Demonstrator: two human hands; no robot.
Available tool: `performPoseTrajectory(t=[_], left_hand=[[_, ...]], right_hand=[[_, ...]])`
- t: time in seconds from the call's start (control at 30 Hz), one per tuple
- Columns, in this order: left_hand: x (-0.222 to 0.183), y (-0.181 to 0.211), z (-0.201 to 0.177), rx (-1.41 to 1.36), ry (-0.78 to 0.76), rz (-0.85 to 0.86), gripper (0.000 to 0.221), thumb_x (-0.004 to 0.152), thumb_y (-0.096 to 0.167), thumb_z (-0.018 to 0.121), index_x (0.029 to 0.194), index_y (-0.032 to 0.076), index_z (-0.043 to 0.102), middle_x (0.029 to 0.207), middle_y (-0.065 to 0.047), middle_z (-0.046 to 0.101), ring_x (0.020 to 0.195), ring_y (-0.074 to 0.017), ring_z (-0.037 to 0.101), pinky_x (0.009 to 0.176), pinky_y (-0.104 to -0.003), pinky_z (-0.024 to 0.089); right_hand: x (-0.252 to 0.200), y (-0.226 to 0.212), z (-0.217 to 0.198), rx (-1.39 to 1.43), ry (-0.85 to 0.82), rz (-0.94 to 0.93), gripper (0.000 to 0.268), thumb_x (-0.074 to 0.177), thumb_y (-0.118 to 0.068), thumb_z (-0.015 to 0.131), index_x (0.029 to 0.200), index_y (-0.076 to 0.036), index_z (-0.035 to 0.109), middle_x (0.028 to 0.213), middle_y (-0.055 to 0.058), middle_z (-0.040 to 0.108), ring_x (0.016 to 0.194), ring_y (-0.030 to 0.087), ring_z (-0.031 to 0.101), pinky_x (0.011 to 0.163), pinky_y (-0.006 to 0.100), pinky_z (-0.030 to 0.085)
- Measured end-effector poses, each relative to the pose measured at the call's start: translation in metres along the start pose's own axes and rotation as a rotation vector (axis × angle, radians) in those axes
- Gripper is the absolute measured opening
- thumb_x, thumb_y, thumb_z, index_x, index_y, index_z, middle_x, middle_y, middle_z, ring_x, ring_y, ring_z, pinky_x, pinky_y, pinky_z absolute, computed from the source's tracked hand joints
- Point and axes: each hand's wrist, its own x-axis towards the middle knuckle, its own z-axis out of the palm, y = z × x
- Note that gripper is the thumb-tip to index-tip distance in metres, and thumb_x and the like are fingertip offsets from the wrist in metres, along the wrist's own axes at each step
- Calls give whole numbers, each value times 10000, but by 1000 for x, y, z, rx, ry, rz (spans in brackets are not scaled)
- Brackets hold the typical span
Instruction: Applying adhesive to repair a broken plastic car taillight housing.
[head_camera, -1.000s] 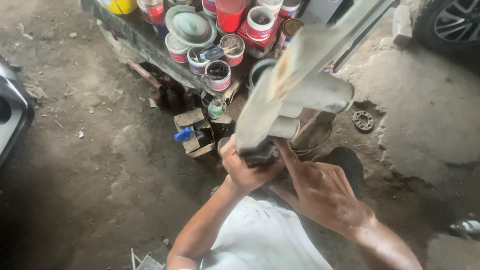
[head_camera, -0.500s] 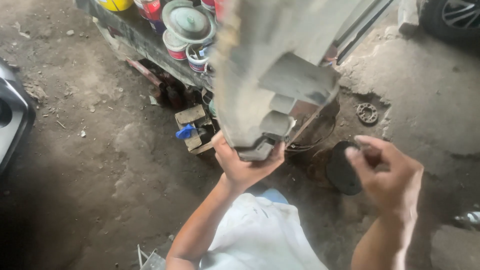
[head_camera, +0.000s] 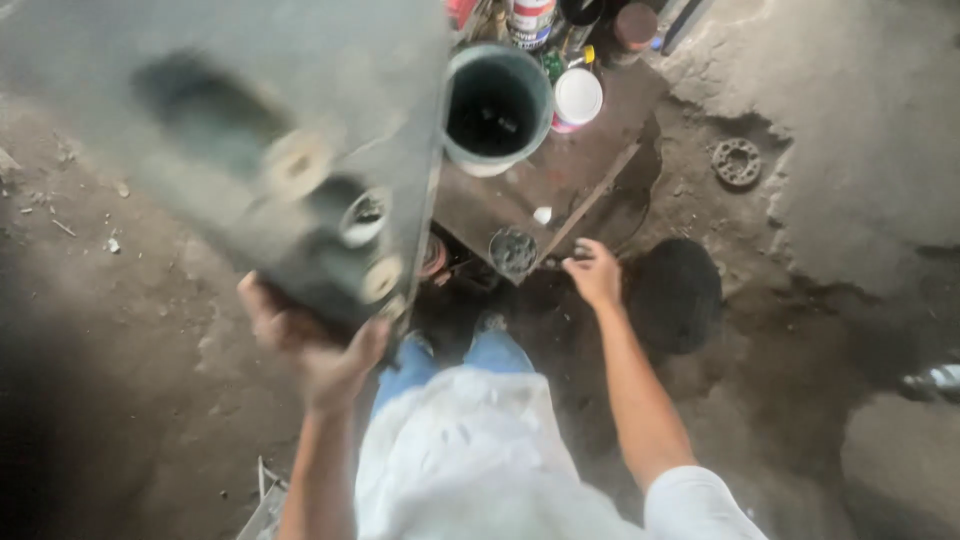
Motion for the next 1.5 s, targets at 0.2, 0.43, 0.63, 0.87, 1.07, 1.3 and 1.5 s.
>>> performPoseTrajectory(t=[0.2,0.43,0.63,0.87,1.07,1.3,1.5], left_hand=[[-8,-32,-12,56,110,98,764,814,284,954,1397,225,464,1396,-18,457,1351,-154,480,1169,-360,514],[12,-33,-20,-44,129,-143,890,796,303,938,1466,12,430,1226,-79,534,1113,-183,565,966,-289,525],[47,-2,-15,-200,80,-200,963,720,350,981,1427,28,412,1311,-86,555,1203,-188,605,1017,-331,540],[71,29,-23,-426,-61,-268,903,715,270,949,1401,6,425,1267,-121,625,1141,-204,666,990,-337,570],[81,39,-27,-583,-179,-325,860,753,175,916,1429,9,411,1223,-124,619,1039,-191,655,879,-323,561],[90,58,-19,-656,-232,-306,833,764,129,888,1434,-17,414,1246,-143,635,1107,-198,675,970,-327,569],[91,53,-14,-698,-282,-322,862,760,111,893,1463,-15,409,1235,-145,635,1078,-203,666,937,-322,552]], right_hand=[[87,48,79,-196,114,-278,541,747,-141,857,1245,-53,665,1133,136,696,996,320,670,849,440,557],[136,106,107,-382,32,-291,307,947,-290,806,1189,-132,704,1110,173,729,988,383,701,849,484,562],[47,-92,21,-99,190,-195,354,938,-247,802,1210,-48,691,1101,150,760,990,250,741,851,394,570],[-108,-318,-54,698,-218,-485,352,1033,-33,639,1366,42,556,1148,119,689,1069,205,726,897,311,630],[-165,-404,-71,861,-429,-735,350,1005,-48,730,1318,6,585,1188,141,716,1004,182,730,825,265,620],[-175,-470,-86,857,-438,-916,391,998,-22,753,1352,-26,587,1189,126,703,1111,172,709,969,281,607],[-174,-481,-98,525,-260,-1094,355,1078,-38,697,1397,6,549,1144,156,730,1060,164,748,899,271,664]])
